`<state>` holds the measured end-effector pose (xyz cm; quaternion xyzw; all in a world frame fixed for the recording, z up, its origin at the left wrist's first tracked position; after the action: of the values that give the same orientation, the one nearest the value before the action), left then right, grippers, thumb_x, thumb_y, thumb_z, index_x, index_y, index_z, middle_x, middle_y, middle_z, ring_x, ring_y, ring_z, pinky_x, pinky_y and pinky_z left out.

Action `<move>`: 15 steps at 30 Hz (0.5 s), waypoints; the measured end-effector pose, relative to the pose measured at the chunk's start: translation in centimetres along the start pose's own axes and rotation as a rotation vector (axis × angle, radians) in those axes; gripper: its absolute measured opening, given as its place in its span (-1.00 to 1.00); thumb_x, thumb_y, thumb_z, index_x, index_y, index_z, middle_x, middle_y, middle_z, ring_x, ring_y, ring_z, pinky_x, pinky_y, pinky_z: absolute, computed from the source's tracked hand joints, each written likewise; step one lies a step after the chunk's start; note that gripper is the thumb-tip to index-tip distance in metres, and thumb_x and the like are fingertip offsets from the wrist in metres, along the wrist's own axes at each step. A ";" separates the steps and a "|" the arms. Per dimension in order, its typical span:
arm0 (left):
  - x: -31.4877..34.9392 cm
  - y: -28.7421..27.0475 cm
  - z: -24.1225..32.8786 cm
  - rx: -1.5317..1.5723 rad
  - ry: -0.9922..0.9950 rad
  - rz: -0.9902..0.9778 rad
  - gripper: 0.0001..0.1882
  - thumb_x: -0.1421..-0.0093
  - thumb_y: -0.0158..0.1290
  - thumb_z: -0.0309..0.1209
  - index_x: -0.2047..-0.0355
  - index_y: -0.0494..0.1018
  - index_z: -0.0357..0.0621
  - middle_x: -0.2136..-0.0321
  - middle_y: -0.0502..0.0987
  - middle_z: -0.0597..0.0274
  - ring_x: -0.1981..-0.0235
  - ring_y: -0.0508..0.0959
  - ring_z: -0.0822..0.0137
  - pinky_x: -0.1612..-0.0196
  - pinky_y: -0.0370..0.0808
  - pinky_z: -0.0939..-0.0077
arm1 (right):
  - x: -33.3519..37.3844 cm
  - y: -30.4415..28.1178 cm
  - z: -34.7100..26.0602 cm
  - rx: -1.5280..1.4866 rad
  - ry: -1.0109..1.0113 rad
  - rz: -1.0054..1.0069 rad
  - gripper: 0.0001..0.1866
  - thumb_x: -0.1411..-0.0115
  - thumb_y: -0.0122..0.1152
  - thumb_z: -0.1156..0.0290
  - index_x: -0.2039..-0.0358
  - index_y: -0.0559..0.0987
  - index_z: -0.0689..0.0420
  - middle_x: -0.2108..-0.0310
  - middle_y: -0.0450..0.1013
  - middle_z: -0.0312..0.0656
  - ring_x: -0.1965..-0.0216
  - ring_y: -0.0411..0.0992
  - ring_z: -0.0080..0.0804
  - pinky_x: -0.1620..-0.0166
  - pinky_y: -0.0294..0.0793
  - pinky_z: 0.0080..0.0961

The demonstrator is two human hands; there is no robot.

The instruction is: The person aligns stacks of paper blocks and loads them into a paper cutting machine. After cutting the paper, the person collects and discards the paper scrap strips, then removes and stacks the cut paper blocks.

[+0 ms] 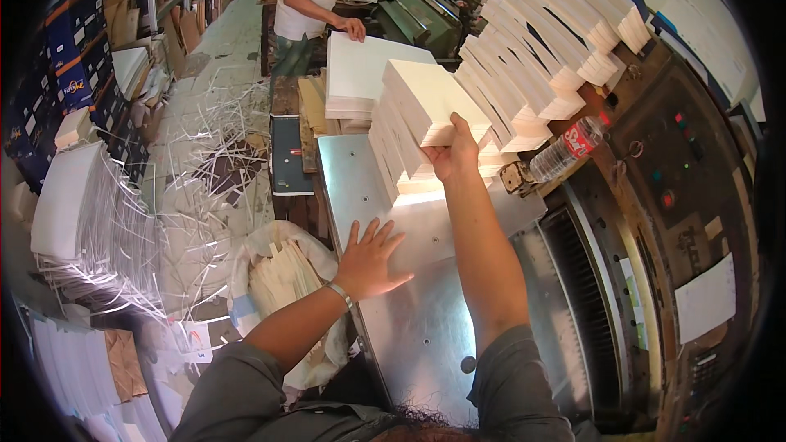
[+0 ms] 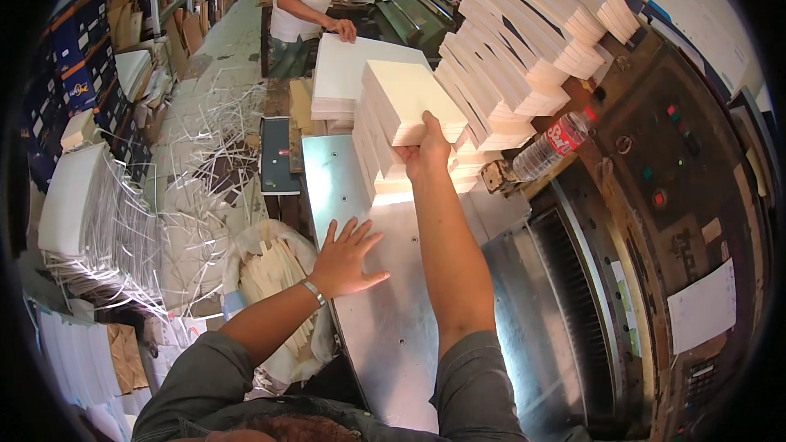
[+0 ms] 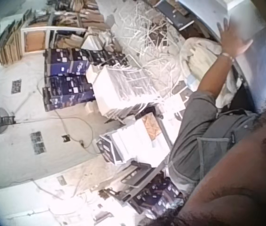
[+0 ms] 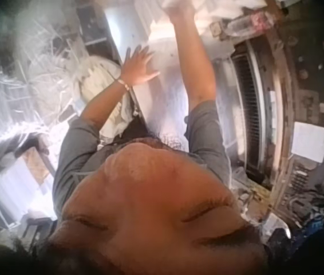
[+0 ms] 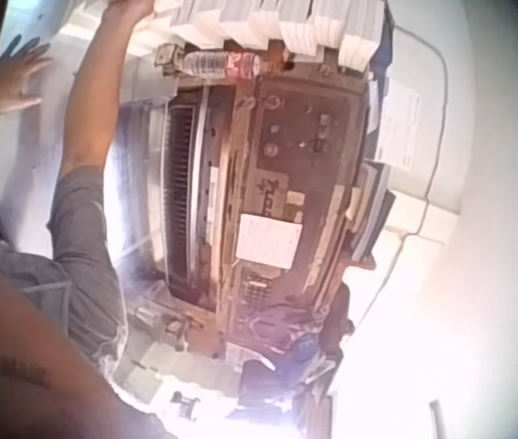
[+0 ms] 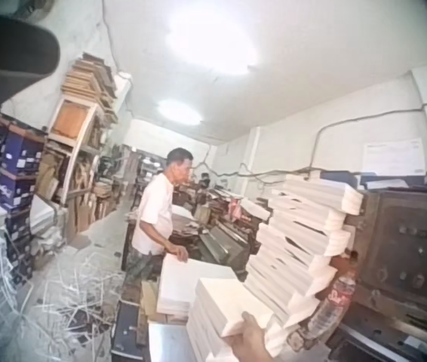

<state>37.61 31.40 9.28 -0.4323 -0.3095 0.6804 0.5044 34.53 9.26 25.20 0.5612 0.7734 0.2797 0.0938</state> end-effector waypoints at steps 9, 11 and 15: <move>-0.7 0.0 0.1 -0.005 0.014 0.004 -0.12 -0.19 0.11 0.28 -0.37 0.32 0.03 -0.44 0.23 0.04 -0.50 0.09 -0.06 -0.50 -0.20 -0.28 | 1.8 -1.0 -1.4 -0.173 0.033 -0.054 -0.32 -0.44 0.16 0.13 -0.38 0.19 0.27 -0.33 0.22 0.13 -0.25 0.36 0.10 -0.29 0.42 0.09; -0.8 0.1 0.0 -0.016 0.005 -0.003 -0.12 -0.18 0.11 0.28 -0.37 0.32 0.04 -0.44 0.22 0.05 -0.50 0.09 -0.06 -0.51 -0.21 -0.27 | 3.5 -1.8 -1.8 -0.188 0.048 0.005 -0.28 -0.46 0.13 0.12 -0.43 0.10 0.23 -0.38 0.14 0.16 -0.32 0.29 0.15 -0.33 0.37 0.10; -1.0 -0.4 0.5 -0.011 -0.015 -0.043 -0.10 -0.16 0.10 0.29 -0.38 0.33 0.04 -0.46 0.20 0.07 -0.51 0.06 -0.05 -0.51 -0.21 -0.24 | 8.8 -7.8 -2.8 -0.177 -0.039 -0.046 -0.18 -0.45 0.13 0.18 -0.53 -0.07 0.08 -0.46 -0.02 0.19 -0.43 0.12 0.27 -0.39 0.29 0.04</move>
<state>37.48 30.54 10.14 -0.4229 -0.3263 0.6710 0.5143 23.79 14.77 24.80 0.5383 0.7563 0.3337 0.1643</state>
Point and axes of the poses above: each hand's wrist, its own x-axis away from the middle knuckle, its own y-axis out of the palm, z = x × y, the point moved 1 cm from there along -x, towards the middle knuckle
